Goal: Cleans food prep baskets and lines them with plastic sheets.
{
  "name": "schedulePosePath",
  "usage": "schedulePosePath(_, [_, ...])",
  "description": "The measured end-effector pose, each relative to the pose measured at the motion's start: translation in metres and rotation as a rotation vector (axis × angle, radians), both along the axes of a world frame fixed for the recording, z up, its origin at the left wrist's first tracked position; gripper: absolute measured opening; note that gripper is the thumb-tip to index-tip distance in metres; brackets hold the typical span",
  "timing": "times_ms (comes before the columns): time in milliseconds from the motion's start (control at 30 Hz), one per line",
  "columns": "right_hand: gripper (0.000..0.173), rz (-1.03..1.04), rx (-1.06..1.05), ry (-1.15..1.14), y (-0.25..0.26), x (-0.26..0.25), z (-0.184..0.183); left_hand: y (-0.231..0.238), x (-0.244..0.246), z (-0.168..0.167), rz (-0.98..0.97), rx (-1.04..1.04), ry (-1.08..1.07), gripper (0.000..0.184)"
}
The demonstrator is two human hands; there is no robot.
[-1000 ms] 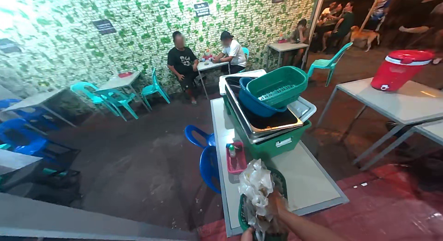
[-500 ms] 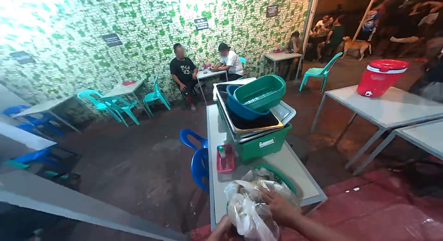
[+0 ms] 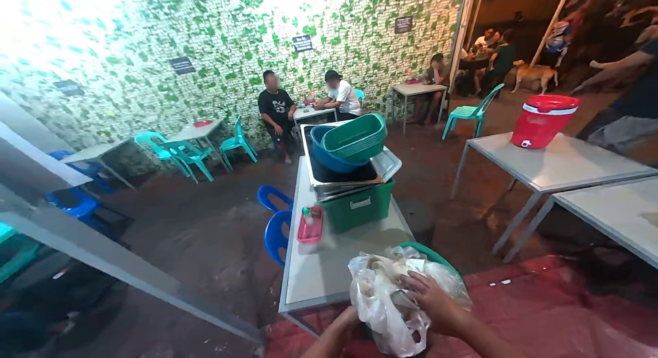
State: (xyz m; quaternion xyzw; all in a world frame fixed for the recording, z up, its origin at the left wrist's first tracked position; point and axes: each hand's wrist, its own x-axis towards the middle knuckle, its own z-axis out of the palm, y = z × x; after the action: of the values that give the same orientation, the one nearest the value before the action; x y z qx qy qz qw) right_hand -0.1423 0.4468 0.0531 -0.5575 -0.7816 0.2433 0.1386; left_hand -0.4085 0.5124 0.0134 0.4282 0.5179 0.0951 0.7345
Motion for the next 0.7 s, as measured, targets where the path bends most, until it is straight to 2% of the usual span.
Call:
schedulePosePath(67, [0.060,0.012,-0.035,-0.055,-0.008,0.014,-0.004,-0.001,0.013,-0.009,0.000,-0.026,0.031,0.033])
schedulePosePath(167, [0.081,0.046,-0.081,-0.072,-0.010,0.034,0.002,-0.002,0.028,-0.010,-0.010,-0.047,0.060,0.035])
schedulePosePath(267, [0.106,0.020,0.030,0.123,-0.013,0.051,0.010,0.001,0.031,0.002,-0.006,-0.010,-0.023,0.032])
schedulePosePath(367, [0.118,-0.153,0.180,0.325,-0.008,0.078,0.011,0.016,0.031,0.006,0.069,0.018,-0.153,0.029])
schedulePosePath(433, [0.106,-0.403,0.262,0.500,0.002,0.107,0.006,0.035,0.031,0.008,0.062,0.053,-0.196,0.026])
schedulePosePath(500, [0.092,-0.693,0.255,0.640,0.015,0.142,-0.002,0.053,0.041,0.031,0.086,0.026,-0.123,0.030])
schedulePosePath(567, [0.088,-0.921,0.057,0.699,0.025,0.176,-0.015,0.058,0.072,0.082,0.154,-0.001,0.122,0.038])
schedulePosePath(600, [0.085,-0.976,-0.086,0.724,0.027,0.187,-0.021,0.068,0.082,0.092,0.121,0.005,0.170,0.039])
schedulePosePath(633, [0.080,-1.000,-0.232,0.767,0.029,0.193,-0.026,0.086,0.079,0.080,0.045,0.054,0.064,0.036])
schedulePosePath(667, [0.073,-0.999,-0.359,0.815,0.030,0.197,-0.031,0.124,0.056,0.034,-0.272,0.164,-0.335,0.031])
schedulePosePath(700, [0.067,-0.975,-0.456,0.861,0.031,0.199,-0.037,0.139,0.062,0.019,-0.251,0.193,-0.368,0.028])
